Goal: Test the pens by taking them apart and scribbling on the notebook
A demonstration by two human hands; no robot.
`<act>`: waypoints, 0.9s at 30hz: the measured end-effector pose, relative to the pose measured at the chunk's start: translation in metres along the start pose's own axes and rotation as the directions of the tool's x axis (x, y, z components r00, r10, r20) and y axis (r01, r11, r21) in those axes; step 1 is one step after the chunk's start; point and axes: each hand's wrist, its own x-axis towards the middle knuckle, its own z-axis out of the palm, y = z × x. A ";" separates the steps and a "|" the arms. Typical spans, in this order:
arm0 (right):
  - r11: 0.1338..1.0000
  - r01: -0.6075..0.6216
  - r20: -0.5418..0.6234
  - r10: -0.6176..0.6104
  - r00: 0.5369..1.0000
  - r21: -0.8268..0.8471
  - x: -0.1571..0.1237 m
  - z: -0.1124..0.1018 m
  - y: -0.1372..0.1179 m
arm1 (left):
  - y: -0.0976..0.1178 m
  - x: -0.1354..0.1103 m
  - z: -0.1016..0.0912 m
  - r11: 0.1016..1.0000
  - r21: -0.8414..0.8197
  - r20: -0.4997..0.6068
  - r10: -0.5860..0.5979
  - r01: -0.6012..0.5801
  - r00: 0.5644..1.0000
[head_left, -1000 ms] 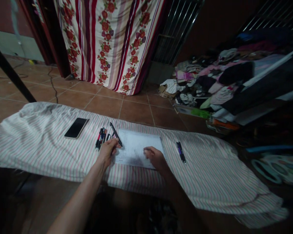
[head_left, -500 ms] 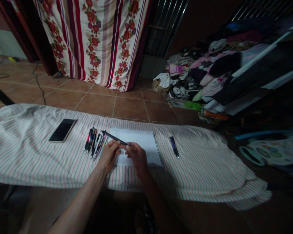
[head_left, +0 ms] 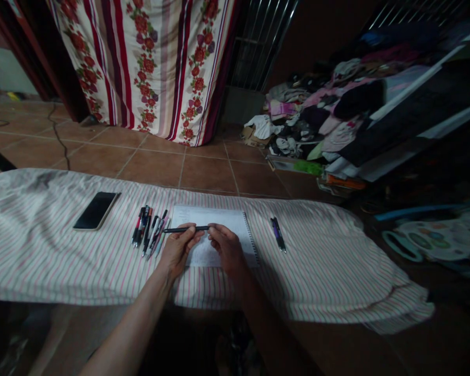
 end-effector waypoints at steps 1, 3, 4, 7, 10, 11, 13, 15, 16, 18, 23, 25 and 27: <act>0.998 -0.029 0.005 0.028 1.000 0.049 0.002 -0.001 -0.001 | -0.002 0.000 0.003 1.000 -0.011 -0.004 0.002 -0.002 1.000; 0.990 -0.074 0.021 0.072 0.997 0.123 0.007 -0.004 -0.002 | -0.008 0.001 0.009 1.000 -0.031 -0.017 0.002 -0.002 1.000; 0.986 -0.091 0.029 0.088 0.996 0.141 0.009 -0.005 -0.002 | -0.011 0.002 0.012 0.999 -0.040 -0.026 -0.001 0.000 1.000; 0.984 -0.115 0.029 0.112 0.993 0.138 0.016 -0.012 0.000 | -0.021 0.004 0.018 0.998 -0.063 -0.052 -0.014 0.011 0.999; 0.986 -0.122 0.009 0.122 0.992 0.113 0.021 -0.019 0.002 | -0.029 0.006 0.020 0.997 -0.075 -0.071 -0.015 0.010 0.997; 0.987 -0.124 0.001 0.124 0.992 0.104 0.022 -0.021 0.003 | -0.031 0.006 0.021 0.997 -0.076 -0.079 -0.013 0.007 0.997; 0.989 -0.121 -0.014 0.123 0.992 0.086 0.025 -0.023 0.005 | -0.034 0.007 0.021 0.997 -0.074 -0.100 -0.011 0.003 0.995; 0.991 -0.110 -0.025 0.112 0.993 0.070 0.028 -0.024 0.006 | -0.035 0.008 0.022 0.998 -0.069 -0.124 -0.008 0.000 0.992; 0.993 -0.103 -0.029 0.105 0.994 0.063 0.029 -0.024 0.008 | -0.035 0.008 0.023 0.998 -0.065 -0.136 -0.006 -0.003 0.991; 0.995 -0.087 -0.035 0.089 0.995 0.053 0.031 -0.024 0.010 | -0.035 0.009 0.024 0.998 -0.056 -0.159 0.002 -0.011 0.987; 0.998 -0.046 -0.046 0.048 0.998 0.048 0.034 -0.023 0.019 | -0.037 0.010 0.024 0.999 -0.023 -0.186 0.018 -0.023 0.982; 0.998 -0.032 -0.045 0.034 0.998 0.048 0.034 -0.024 0.021 | -0.038 0.010 0.024 1.000 -0.013 -0.192 0.021 -0.024 0.981; 0.999 -0.018 -0.042 0.020 0.999 0.046 0.034 -0.024 0.023 | -0.039 0.011 0.023 1.000 -0.006 -0.197 0.025 -0.026 0.980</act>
